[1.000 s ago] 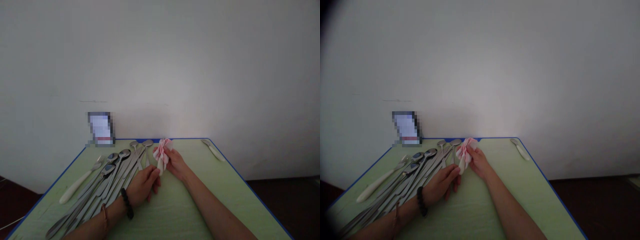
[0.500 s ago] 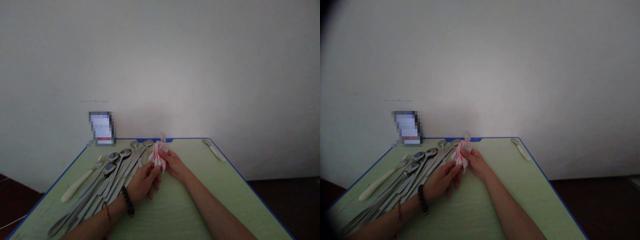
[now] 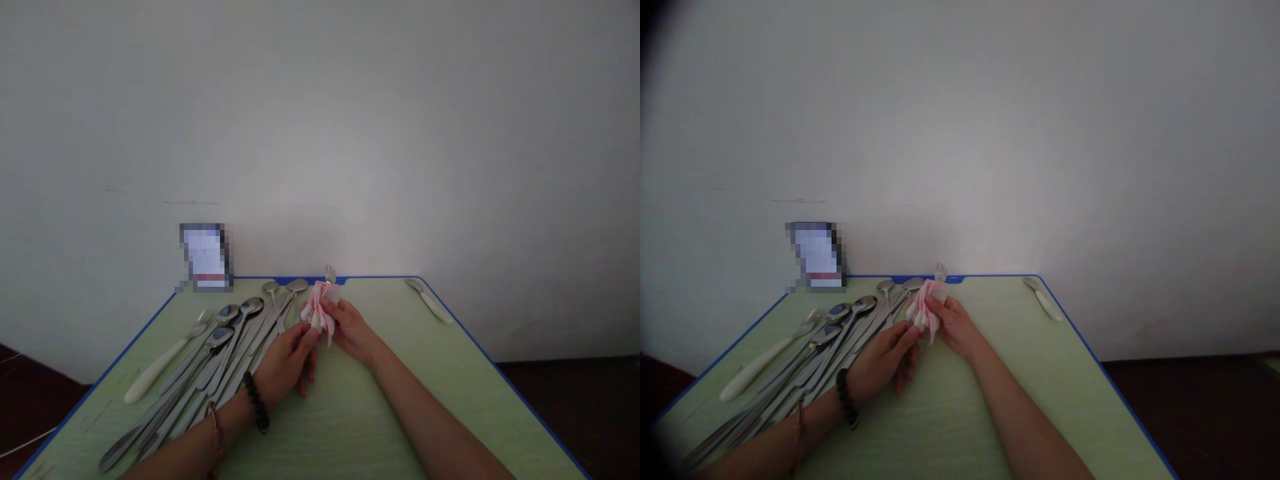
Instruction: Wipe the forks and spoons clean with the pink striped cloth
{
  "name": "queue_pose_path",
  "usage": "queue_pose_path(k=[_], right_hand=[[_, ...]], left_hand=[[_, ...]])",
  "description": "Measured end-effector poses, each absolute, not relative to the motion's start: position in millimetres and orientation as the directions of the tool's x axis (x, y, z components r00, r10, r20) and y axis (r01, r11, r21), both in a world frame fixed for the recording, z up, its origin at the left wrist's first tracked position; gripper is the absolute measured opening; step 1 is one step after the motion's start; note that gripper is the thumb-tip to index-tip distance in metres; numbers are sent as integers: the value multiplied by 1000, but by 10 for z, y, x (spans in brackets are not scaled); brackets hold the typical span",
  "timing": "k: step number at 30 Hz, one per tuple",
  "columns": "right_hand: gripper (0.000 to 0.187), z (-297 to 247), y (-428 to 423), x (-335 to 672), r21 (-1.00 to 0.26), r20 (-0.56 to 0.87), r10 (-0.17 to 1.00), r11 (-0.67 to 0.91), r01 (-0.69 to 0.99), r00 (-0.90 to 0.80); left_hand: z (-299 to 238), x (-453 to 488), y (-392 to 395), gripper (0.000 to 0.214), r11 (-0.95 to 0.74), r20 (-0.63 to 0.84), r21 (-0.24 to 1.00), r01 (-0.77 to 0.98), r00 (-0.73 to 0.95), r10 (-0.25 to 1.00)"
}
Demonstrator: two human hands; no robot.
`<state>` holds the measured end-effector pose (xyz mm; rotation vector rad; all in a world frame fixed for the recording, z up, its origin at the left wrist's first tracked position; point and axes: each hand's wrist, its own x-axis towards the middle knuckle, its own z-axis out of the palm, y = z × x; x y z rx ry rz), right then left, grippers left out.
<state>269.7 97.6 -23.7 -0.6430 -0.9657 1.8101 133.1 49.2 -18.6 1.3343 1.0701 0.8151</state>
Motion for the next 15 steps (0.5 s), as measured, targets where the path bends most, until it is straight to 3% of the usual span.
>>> queue_pose_path(k=[7,15], right_hand=[[27,-205,948,2706,-828,-47,880,-299,-474,-473],[25,-280,1094,2751,-723,-86,961,-241,-647,-262]], left_hand=[[-205,1305,493,35,93,-145,982,165,343,928],[-157,1302,452,34,16,-166,920,391,354,920]])
